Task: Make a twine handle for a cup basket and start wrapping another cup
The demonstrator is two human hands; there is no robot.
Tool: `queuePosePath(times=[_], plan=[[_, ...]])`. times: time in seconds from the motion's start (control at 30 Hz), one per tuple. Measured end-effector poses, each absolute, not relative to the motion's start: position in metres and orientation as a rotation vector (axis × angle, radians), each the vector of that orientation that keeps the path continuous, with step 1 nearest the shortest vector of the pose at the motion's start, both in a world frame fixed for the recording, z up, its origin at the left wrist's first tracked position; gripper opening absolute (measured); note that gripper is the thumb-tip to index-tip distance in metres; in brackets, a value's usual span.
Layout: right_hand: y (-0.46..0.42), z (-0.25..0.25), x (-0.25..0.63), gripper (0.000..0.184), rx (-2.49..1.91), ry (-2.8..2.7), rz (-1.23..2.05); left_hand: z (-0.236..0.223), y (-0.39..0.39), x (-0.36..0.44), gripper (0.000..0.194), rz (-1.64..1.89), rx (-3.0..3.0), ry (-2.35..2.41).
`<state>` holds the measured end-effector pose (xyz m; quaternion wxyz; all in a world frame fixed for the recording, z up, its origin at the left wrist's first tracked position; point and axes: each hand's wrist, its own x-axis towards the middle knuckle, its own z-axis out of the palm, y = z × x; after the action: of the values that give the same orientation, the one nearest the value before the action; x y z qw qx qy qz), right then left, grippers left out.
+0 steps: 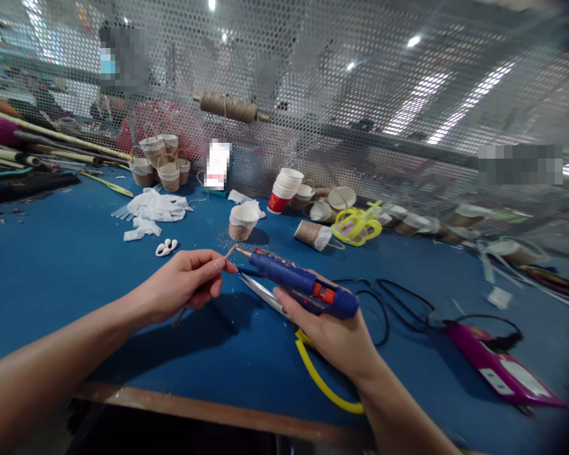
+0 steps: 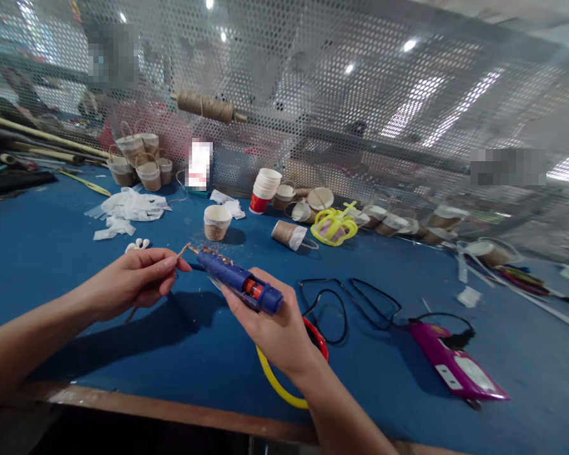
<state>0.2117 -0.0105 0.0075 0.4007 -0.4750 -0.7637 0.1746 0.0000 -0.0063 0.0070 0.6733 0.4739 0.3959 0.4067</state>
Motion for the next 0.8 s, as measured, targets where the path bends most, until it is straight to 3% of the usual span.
queuePosePath(times=[0.8], plan=[[-0.0099,0.0027,0.2133,0.012,-1.230,-1.865,0.444,0.0063,-0.0064,0.0017,0.013,0.906,1.035,0.862]])
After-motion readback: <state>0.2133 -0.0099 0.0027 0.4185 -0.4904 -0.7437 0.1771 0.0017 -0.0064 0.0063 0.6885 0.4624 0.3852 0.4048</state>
